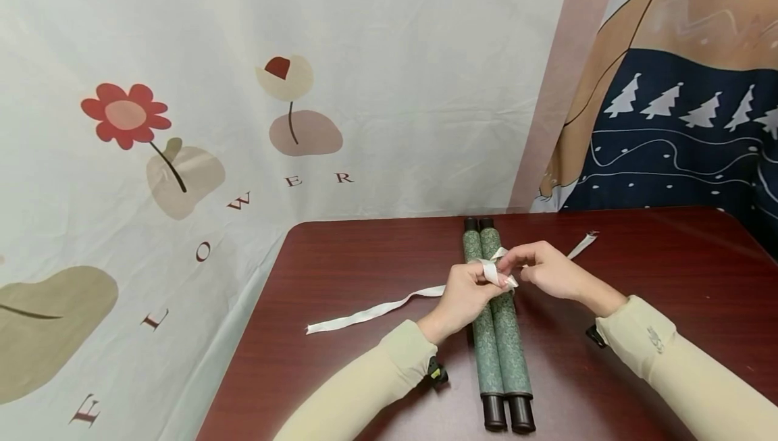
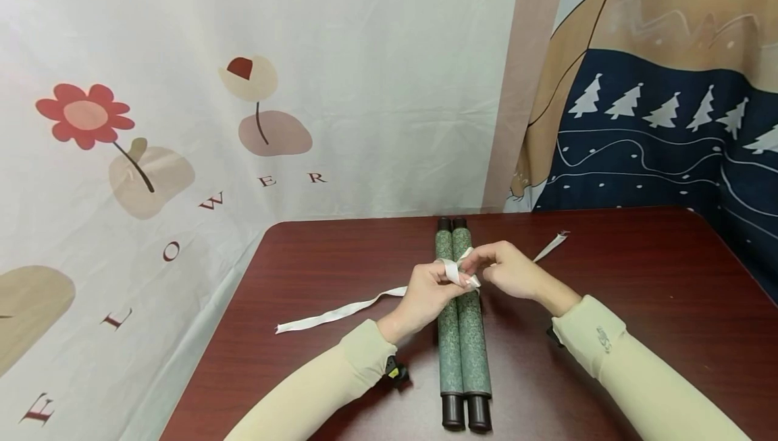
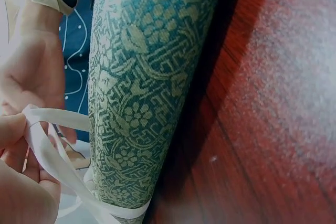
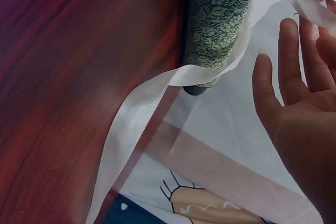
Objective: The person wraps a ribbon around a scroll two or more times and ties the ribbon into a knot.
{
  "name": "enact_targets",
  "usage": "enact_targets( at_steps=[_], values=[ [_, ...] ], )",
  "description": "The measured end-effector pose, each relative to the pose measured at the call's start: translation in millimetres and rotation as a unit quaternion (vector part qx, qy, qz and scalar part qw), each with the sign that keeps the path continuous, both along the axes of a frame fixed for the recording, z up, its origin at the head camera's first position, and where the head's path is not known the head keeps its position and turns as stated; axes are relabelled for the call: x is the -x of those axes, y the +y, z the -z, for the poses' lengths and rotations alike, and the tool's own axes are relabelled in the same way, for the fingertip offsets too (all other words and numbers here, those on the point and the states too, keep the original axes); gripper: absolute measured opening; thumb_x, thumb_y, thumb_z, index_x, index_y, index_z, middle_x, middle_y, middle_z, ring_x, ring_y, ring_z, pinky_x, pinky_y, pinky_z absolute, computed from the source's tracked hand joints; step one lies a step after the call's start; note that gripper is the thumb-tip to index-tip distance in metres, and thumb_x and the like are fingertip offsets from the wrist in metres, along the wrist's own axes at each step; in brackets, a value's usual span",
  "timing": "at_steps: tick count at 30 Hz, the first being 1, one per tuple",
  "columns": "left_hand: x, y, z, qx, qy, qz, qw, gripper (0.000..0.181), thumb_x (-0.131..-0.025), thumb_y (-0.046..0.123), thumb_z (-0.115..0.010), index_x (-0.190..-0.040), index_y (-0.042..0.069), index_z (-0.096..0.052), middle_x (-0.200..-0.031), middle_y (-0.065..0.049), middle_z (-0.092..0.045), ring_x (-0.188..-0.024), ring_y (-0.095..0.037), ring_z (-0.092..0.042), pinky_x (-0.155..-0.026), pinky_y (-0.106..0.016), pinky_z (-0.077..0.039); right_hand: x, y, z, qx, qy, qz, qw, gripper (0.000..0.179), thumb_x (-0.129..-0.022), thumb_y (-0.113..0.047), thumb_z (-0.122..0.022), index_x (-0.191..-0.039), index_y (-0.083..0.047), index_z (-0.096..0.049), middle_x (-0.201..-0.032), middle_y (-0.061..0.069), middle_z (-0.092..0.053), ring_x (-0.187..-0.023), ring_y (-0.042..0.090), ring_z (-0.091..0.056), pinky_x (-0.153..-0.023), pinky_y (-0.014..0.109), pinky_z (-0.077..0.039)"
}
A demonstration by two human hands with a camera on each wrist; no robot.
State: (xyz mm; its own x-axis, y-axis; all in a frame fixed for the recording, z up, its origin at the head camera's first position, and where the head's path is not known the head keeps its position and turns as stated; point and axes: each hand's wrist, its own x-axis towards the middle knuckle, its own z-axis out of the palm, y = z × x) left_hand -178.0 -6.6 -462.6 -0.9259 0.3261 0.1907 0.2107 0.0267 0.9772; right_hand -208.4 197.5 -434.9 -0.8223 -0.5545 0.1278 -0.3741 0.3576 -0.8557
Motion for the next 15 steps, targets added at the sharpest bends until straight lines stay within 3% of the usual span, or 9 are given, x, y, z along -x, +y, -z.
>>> enact_targets(
  at_steps=[5, 12, 15],
  values=[
    [0.4, -1.9, -0.2, 0.0, -0.003, -0.001, 1.0, 0.005, -0.088, -0.013, -0.074, -0.092, -0.013, -0.075, -0.093, -0.027, -0.076, -0.086, 0.001, -0.065, -0.076, -0.017, -0.054, -4.2, 5.9, 4.9, -0.02, 0.019, -0.009, 0.9996, 0.034, -0.077, 0.01, -0.061, -0.1, -0.008, -0.079, -0.096, -0.001, -0.073, -0.087, 0.016, -0.063, -0.074, 0.028, -0.05],
    [2.1, -4.0, -0.1, 0.023, 0.022, -0.023, 0.9992, 0.004, -0.086, -0.008, -0.08, -0.088, -0.008, -0.078, -0.087, -0.017, -0.076, -0.082, 0.001, -0.061, -0.074, -0.017, -0.052, -8.0, 12.5, 12.9, 0.013, 0.041, -0.029, 0.9987, 0.01, -0.088, 0.001, -0.076, -0.091, -0.009, -0.079, -0.087, -0.004, -0.068, -0.084, 0.008, -0.06, -0.076, 0.031, -0.056],
    [3.0, -5.0, 0.6, 0.034, 0.031, -0.027, 0.9986, 0.004, -0.085, -0.005, -0.082, -0.089, -0.007, -0.08, -0.087, -0.015, -0.074, -0.082, 0.001, -0.059, -0.076, -0.017, -0.05, -10.3, 13.7, 14.0, 0.013, 0.062, -0.034, 0.9974, 0.012, -0.089, -0.001, -0.078, -0.082, -0.011, -0.077, -0.088, -0.003, -0.068, -0.088, 0.009, -0.06, -0.077, 0.032, -0.056]
  ],
)
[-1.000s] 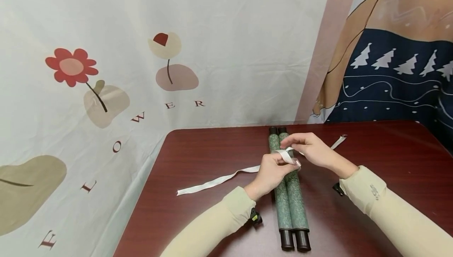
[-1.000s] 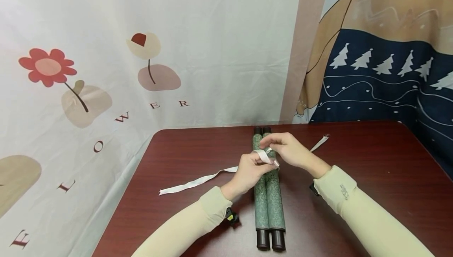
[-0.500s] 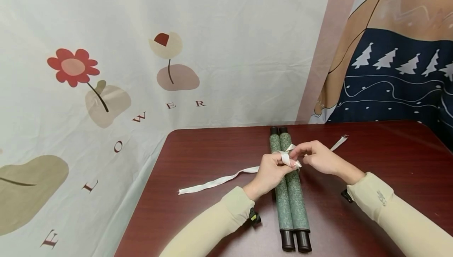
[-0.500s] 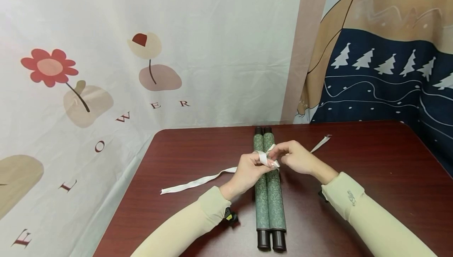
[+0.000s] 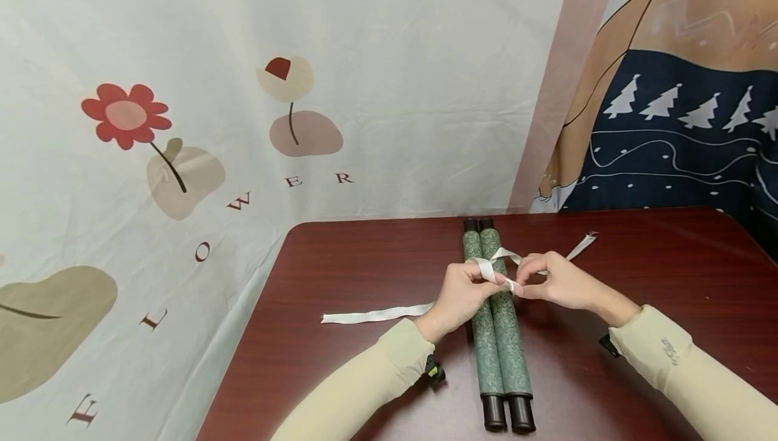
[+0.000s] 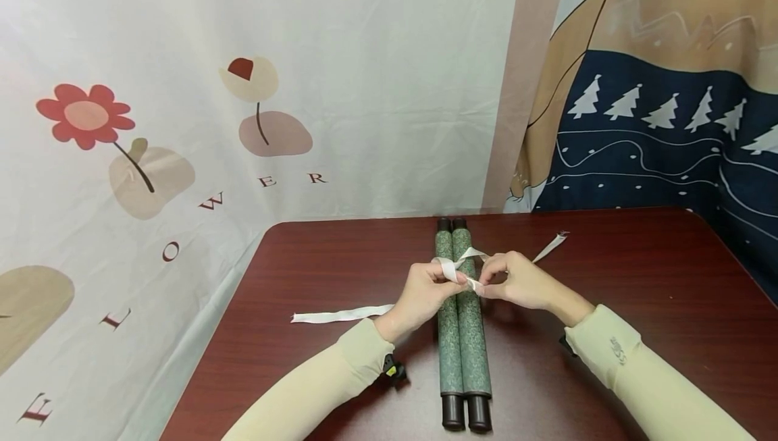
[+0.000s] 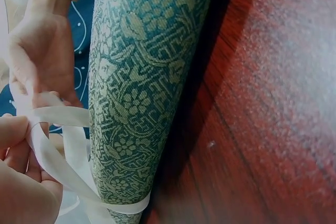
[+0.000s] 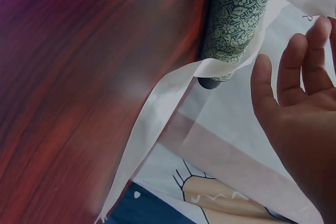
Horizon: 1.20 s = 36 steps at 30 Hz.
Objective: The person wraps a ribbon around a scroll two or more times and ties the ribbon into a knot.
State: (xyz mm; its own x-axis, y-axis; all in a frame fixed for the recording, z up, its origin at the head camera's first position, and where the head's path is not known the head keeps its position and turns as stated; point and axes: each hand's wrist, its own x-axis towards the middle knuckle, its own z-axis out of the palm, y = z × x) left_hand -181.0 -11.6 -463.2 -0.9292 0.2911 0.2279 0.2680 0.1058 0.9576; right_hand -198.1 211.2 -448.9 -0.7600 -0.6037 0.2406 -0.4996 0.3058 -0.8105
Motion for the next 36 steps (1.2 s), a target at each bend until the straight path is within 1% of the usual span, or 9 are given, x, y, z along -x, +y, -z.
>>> enact_targets(
  at_steps=[3, 5, 8, 12, 16, 23, 30, 33, 36],
  values=[
    [0.3, -0.4, 0.2, 0.006, 0.001, 0.001, 1.0, 0.005, -0.085, -0.005, -0.082, -0.089, -0.007, -0.08, -0.087, -0.016, -0.073, -0.082, 0.0, -0.058, -0.075, -0.017, -0.048, -3.4, 1.3, -1.2, 0.0, 0.008, -0.004, 1.0, 0.019, -0.088, 0.0, -0.078, -0.075, -0.014, -0.073, -0.092, -0.003, -0.07, -0.093, 0.011, -0.062, -0.08, 0.03, -0.054],
    [0.3, -0.4, -0.2, 0.006, 0.002, 0.001, 1.0, 0.004, -0.085, -0.006, -0.082, -0.089, -0.006, -0.081, -0.087, -0.016, -0.072, -0.081, 0.0, -0.057, -0.075, -0.017, -0.048, -6.3, 2.0, -3.1, 0.004, 0.003, -0.005, 1.0, 0.021, -0.087, 0.002, -0.077, -0.074, -0.015, -0.073, -0.092, -0.003, -0.071, -0.093, 0.012, -0.063, -0.08, 0.028, -0.052],
    [0.1, 0.0, -1.2, 0.003, -0.003, 0.0, 1.0, 0.004, -0.085, -0.006, -0.082, -0.089, -0.006, -0.081, -0.087, -0.017, -0.072, -0.082, 0.0, -0.058, -0.075, -0.017, -0.048, -10.6, 3.7, -6.2, -0.001, -0.004, -0.008, 1.0, 0.02, -0.086, 0.003, -0.074, -0.077, -0.014, -0.073, -0.086, -0.008, -0.067, -0.084, 0.009, -0.06, -0.074, 0.026, -0.048],
    [0.7, 0.3, -2.9, -0.001, -0.006, -0.001, 1.0, 0.004, -0.085, -0.008, -0.081, -0.089, -0.007, -0.08, -0.088, -0.016, -0.073, -0.084, 0.001, -0.058, -0.075, -0.017, -0.049, -16.8, 11.3, -7.9, -0.03, -0.017, 0.002, 0.9994, 0.017, -0.087, 0.0, -0.074, -0.078, -0.013, -0.072, -0.073, -0.013, -0.058, -0.07, 0.004, -0.05, -0.06, 0.026, -0.042],
    [2.5, 0.5, -2.8, -0.004, -0.009, 0.005, 0.9999, 0.005, -0.086, -0.009, -0.079, -0.09, -0.008, -0.08, -0.089, -0.013, -0.075, -0.086, 0.002, -0.059, -0.074, -0.016, -0.051, -23.1, 24.8, -7.3, -0.06, -0.017, 0.019, 0.9979, 0.016, -0.089, -0.004, -0.077, -0.078, -0.015, -0.071, -0.069, -0.016, -0.053, -0.065, 0.002, -0.046, -0.053, 0.025, -0.038],
    [2.1, -0.7, -3.7, 0.021, -0.003, 0.02, 0.9996, 0.004, -0.085, -0.007, -0.081, -0.089, -0.005, -0.081, -0.091, -0.015, -0.073, -0.086, 0.001, -0.058, -0.076, -0.016, -0.05, -29.8, 46.6, -4.2, -0.099, 0.012, 0.036, 0.9944, 0.018, -0.089, -0.004, -0.078, -0.08, -0.018, -0.072, -0.072, -0.017, -0.053, -0.067, 0.001, -0.047, -0.055, 0.024, -0.039],
    [4.1, -2.7, -5.0, 0.006, -0.009, 0.016, 0.9998, 0.005, -0.086, -0.01, -0.079, -0.091, -0.009, -0.08, -0.09, -0.01, -0.073, -0.087, 0.002, -0.059, -0.074, -0.018, -0.054, -33.7, 70.5, -5.2, -0.14, 0.013, 0.07, 0.9877, 0.015, -0.091, -0.009, -0.079, -0.082, -0.02, -0.074, -0.073, -0.014, -0.053, -0.07, 0.003, -0.047, -0.057, 0.025, -0.04],
    [4.9, -3.8, -5.1, 0.008, -0.005, 0.016, 0.9998, 0.006, -0.087, -0.011, -0.078, -0.092, -0.01, -0.079, -0.089, -0.007, -0.072, -0.087, 0.002, -0.058, -0.074, -0.018, -0.055, -35.5, 82.6, -5.1, -0.159, 0.015, 0.083, 0.9837, 0.013, -0.092, -0.011, -0.079, -0.084, -0.02, -0.075, -0.075, -0.015, -0.055, -0.071, 0.002, -0.047, -0.058, 0.025, -0.04],
    [5.7, -4.7, -5.0, 0.001, -0.013, 0.02, 0.9997, 0.007, -0.086, -0.012, -0.077, -0.093, -0.011, -0.079, -0.09, -0.008, -0.07, -0.088, 0.001, -0.058, -0.075, -0.018, -0.056, -38.4, 94.3, -4.7, -0.175, 0.015, 0.098, 0.9796, 0.013, -0.092, -0.011, -0.079, -0.085, -0.021, -0.075, -0.077, -0.015, -0.058, -0.071, 0.002, -0.047, -0.059, 0.025, -0.04]
  ],
)
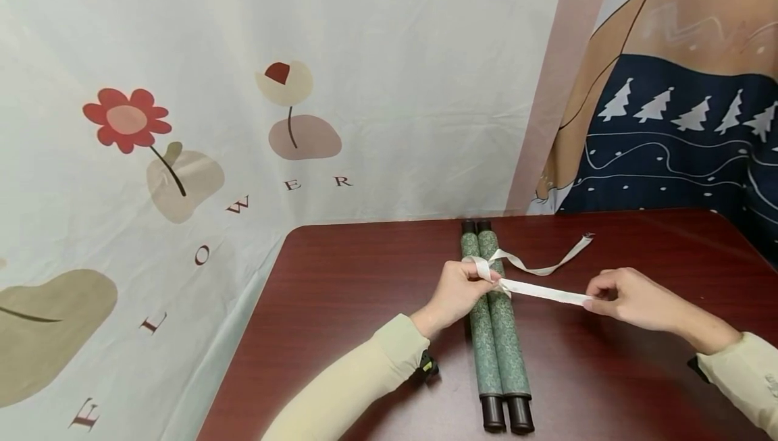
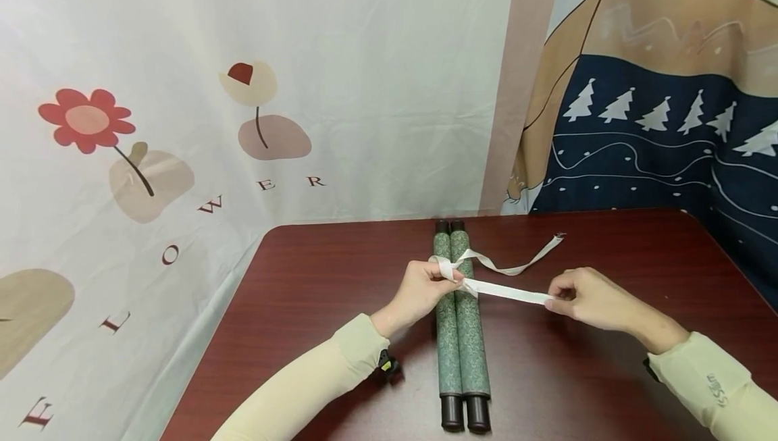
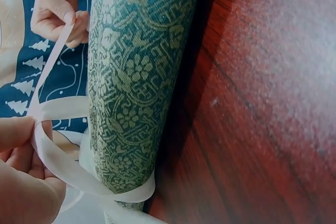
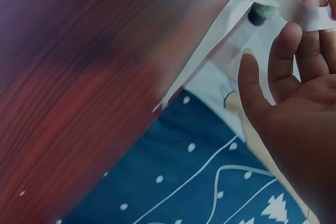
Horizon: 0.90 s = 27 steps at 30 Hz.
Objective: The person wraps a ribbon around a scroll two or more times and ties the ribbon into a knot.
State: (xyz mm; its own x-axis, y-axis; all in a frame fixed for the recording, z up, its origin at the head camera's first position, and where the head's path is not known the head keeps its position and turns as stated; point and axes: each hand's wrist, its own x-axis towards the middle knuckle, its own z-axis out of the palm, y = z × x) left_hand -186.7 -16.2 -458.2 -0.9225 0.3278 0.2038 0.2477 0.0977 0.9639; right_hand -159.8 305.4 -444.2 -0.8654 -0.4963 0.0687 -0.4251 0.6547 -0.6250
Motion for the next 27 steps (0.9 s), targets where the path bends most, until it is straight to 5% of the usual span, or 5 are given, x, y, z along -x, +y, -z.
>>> enact_targets(
  at_steps=[12, 27],
  values=[
    [4.4, -5.1, -2.1, 0.004, -0.03, -0.01, 0.9995, 0.01, -0.087, -0.016, -0.073, -0.095, -0.012, -0.078, -0.097, -0.018, -0.074, -0.087, -0.001, -0.057, -0.071, -0.014, -0.05, -13.8, 50.8, 9.6, -0.038, 0.024, 0.087, 0.9952, 0.022, -0.092, -0.011, -0.078, -0.076, -0.024, -0.07, -0.066, -0.017, -0.05, -0.06, -0.001, -0.04, -0.054, 0.025, -0.031],
    [4.9, -5.1, -8.0, 0.015, -0.032, -0.01, 0.9993, 0.009, -0.087, -0.014, -0.075, -0.095, -0.013, -0.078, -0.099, -0.022, -0.076, -0.088, 0.0, -0.058, -0.071, -0.014, -0.05, -23.6, 108.5, 21.6, -0.146, 0.01, 0.197, 0.9694, 0.021, -0.095, -0.012, -0.074, -0.075, -0.016, -0.067, -0.063, -0.006, -0.049, -0.058, 0.008, -0.038, -0.056, 0.027, -0.03]
  ],
)
